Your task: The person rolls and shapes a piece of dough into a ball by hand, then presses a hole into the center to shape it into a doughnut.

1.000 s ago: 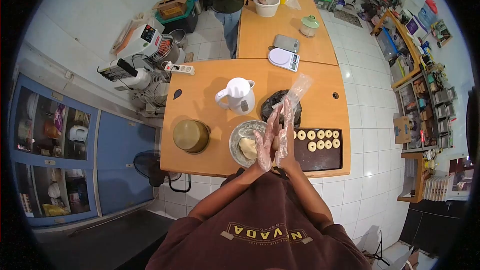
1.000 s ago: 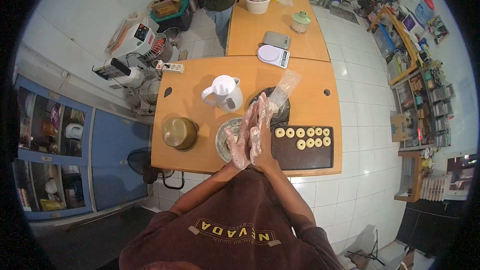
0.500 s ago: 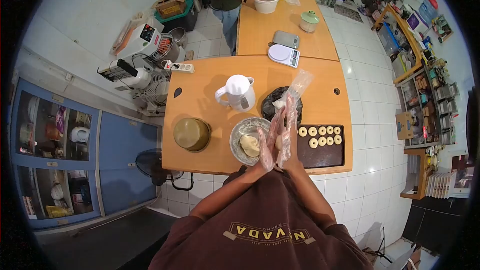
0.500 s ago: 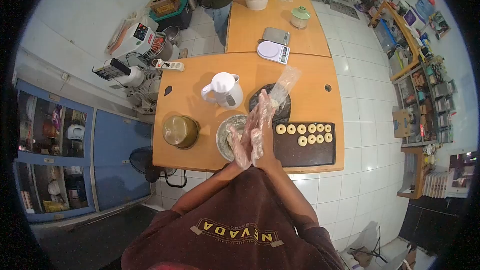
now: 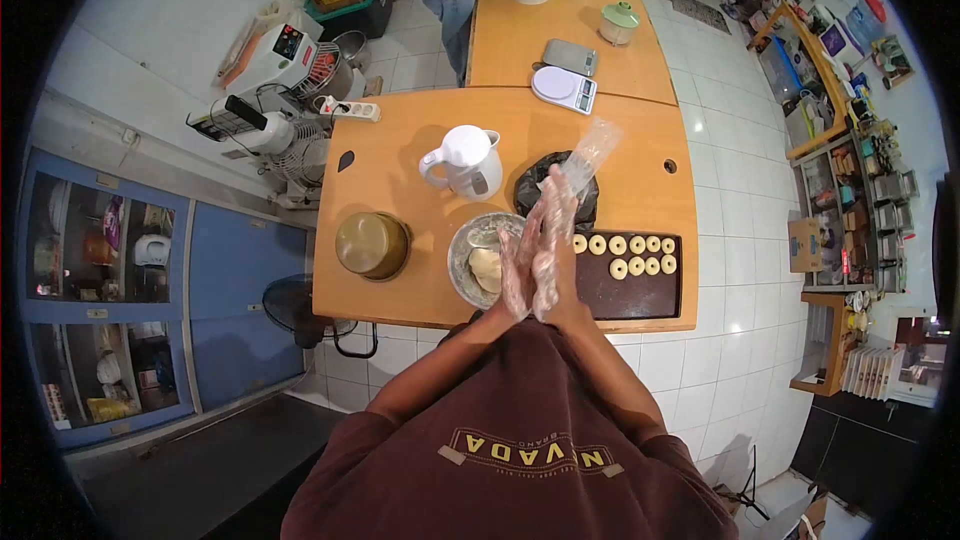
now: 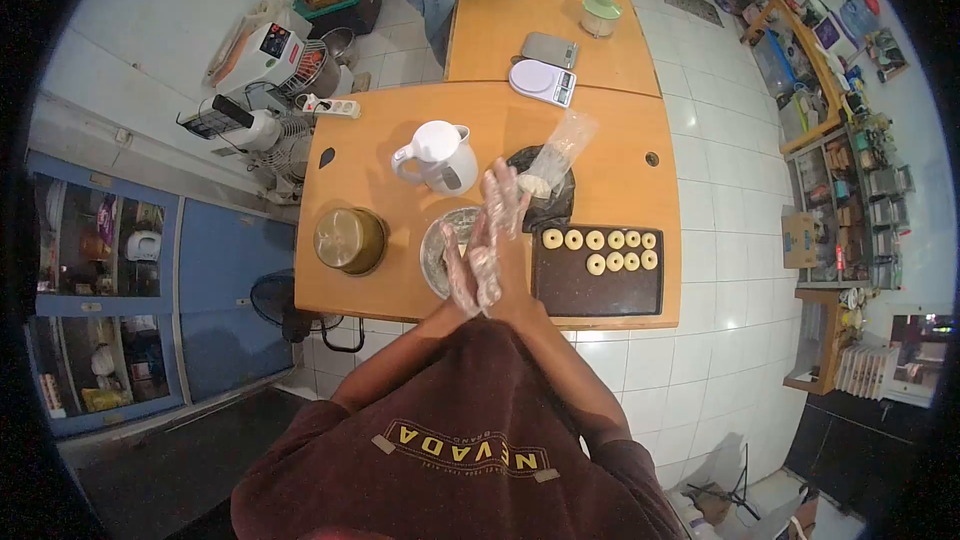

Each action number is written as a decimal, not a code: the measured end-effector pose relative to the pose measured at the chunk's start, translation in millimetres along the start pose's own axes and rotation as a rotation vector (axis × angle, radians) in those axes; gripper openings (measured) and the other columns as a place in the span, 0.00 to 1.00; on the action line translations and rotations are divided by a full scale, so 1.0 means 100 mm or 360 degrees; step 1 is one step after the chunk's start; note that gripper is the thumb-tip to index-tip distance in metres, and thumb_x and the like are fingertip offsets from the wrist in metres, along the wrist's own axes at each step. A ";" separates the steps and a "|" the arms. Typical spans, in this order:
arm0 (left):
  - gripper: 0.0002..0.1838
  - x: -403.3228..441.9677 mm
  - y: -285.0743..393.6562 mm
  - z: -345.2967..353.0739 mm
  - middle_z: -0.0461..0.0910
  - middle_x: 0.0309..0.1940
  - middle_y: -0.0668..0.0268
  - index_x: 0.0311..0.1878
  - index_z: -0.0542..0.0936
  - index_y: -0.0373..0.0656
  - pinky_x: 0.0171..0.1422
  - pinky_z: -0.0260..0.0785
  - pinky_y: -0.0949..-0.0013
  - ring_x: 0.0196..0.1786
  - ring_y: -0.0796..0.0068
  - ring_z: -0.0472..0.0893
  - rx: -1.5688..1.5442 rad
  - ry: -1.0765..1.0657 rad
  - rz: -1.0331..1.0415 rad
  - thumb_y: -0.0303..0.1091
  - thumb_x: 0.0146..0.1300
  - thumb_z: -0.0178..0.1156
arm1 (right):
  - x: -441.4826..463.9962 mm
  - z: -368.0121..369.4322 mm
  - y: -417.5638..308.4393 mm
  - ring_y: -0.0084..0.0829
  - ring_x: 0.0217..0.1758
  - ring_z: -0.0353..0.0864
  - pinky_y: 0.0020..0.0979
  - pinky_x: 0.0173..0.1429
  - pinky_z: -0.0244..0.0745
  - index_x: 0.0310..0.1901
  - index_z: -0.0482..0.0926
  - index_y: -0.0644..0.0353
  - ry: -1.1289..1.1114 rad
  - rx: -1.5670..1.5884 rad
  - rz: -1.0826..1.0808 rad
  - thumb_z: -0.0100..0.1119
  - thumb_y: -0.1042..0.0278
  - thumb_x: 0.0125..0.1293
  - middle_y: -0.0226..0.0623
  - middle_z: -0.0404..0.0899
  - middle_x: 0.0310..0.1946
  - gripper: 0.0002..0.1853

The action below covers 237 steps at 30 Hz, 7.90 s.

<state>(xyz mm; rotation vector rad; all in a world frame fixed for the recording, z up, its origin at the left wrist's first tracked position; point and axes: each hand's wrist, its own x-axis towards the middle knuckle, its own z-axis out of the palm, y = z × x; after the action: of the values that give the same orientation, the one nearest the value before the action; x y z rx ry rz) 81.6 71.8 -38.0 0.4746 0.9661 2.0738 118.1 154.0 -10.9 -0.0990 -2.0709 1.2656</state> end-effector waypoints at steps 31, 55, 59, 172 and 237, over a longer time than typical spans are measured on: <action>0.55 0.21 0.14 0.37 0.35 0.89 0.60 0.88 0.41 0.44 0.90 0.22 0.53 0.90 0.61 0.33 0.0211 -0.0203 0.0223 0.80 0.72 0.18 | 0.01 -0.24 -0.13 0.48 0.91 0.32 0.51 0.89 0.24 0.85 0.39 0.62 0.0117 0.0180 0.0180 0.17 0.20 0.74 0.48 0.37 0.88 0.54; 0.53 0.09 0.56 0.29 0.41 0.88 0.53 0.86 0.46 0.36 0.90 0.24 0.55 0.90 0.60 0.37 0.0173 -0.0268 0.0459 0.75 0.77 0.23 | 0.01 0.01 -0.28 0.55 0.90 0.37 0.54 0.88 0.27 0.84 0.42 0.67 0.0069 0.0054 0.0250 0.29 0.30 0.80 0.54 0.40 0.86 0.49; 0.57 0.05 0.40 0.03 0.39 0.89 0.59 0.87 0.43 0.40 0.91 0.29 0.55 0.89 0.63 0.41 0.0042 -0.0093 0.0141 0.81 0.72 0.26 | 0.03 0.18 -0.23 0.54 0.90 0.36 0.54 0.87 0.22 0.84 0.42 0.68 0.0050 -0.0018 0.0076 0.27 0.28 0.80 0.55 0.40 0.86 0.50; 0.48 0.18 0.36 -0.13 0.42 0.89 0.65 0.88 0.42 0.47 0.90 0.36 0.53 0.89 0.64 0.43 -0.0522 -0.0002 0.0394 0.73 0.78 0.27 | 0.09 0.33 -0.38 0.64 0.89 0.32 0.67 0.84 0.20 0.85 0.46 0.61 -0.0361 -0.0208 -0.0114 0.32 0.33 0.79 0.56 0.37 0.87 0.46; 0.51 -0.89 0.82 -0.95 0.37 0.89 0.59 0.87 0.38 0.42 0.91 0.30 0.52 0.90 0.60 0.40 0.0141 -0.0208 0.0212 0.74 0.77 0.22 | -0.40 1.35 -0.95 0.53 0.91 0.30 0.53 0.88 0.22 0.85 0.41 0.64 -0.0119 0.0159 0.0240 0.27 0.22 0.77 0.50 0.35 0.88 0.54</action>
<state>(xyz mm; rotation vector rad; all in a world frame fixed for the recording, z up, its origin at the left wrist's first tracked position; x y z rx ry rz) 39.5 -75.8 -36.6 0.7289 0.9745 2.0945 94.7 -13.4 6.9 -0.1672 -2.0917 1.4821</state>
